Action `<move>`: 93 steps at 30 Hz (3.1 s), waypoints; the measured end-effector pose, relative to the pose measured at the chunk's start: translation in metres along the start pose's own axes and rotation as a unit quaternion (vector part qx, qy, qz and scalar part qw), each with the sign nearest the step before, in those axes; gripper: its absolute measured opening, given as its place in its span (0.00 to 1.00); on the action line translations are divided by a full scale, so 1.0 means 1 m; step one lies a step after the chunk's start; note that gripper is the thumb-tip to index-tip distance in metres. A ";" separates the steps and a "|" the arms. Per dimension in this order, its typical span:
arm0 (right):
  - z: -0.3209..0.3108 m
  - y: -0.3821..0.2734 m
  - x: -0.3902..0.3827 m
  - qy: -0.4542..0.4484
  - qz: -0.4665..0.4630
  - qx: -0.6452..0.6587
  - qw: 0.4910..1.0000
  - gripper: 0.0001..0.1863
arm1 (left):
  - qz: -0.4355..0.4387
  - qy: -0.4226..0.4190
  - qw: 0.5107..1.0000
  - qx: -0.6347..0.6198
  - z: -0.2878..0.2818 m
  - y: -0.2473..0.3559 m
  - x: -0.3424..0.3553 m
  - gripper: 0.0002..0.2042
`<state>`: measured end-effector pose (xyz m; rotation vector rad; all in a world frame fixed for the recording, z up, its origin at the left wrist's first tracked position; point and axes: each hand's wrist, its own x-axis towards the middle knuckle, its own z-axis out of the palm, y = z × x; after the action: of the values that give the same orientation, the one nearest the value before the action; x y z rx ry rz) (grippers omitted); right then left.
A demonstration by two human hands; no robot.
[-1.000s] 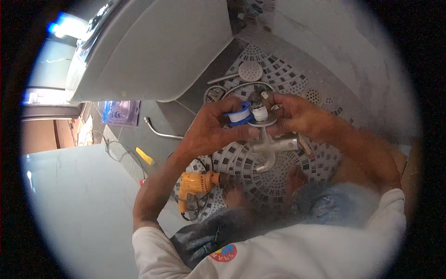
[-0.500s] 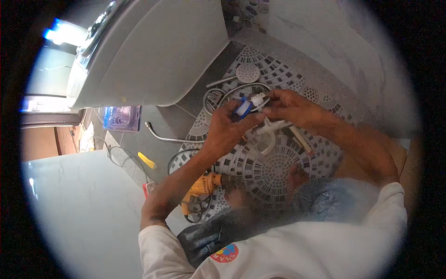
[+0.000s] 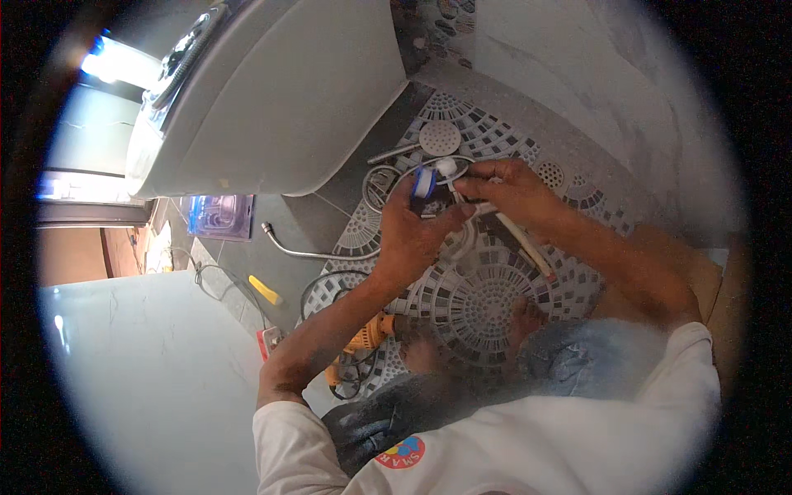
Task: The person is installing or repairing a shower faucet fixture by wrapping thread seal tape around the fittings.
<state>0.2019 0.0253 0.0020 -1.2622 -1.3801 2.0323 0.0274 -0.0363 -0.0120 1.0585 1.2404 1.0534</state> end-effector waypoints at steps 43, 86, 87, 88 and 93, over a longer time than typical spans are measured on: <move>-0.014 -0.017 -0.019 -0.038 -0.255 -0.107 0.960 0.23 | 0.070 -0.065 0.977 0.193 -0.033 0.032 -0.019 0.26; 0.017 -0.027 -0.028 -0.110 -0.092 -0.240 0.960 0.30 | 0.065 -0.019 0.997 0.022 -0.023 0.048 0.000 0.13; 0.017 -0.025 -0.025 -0.109 -0.092 -0.239 0.960 0.30 | 0.065 -0.020 0.997 0.023 -0.023 0.047 -0.001 0.13; 0.017 -0.020 -0.020 -0.101 -0.103 -0.229 0.963 0.30 | 0.056 -0.037 0.998 -0.003 -0.023 0.047 -0.003 0.13; 0.002 -0.019 -0.017 -0.081 -0.117 -0.220 0.965 0.30 | 0.080 -0.103 0.991 0.006 -0.019 0.051 -0.017 0.11</move>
<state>0.2062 0.0206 0.0263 -1.0429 -2.0376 1.7554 0.0065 -0.0424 0.0408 1.2593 1.0106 1.0296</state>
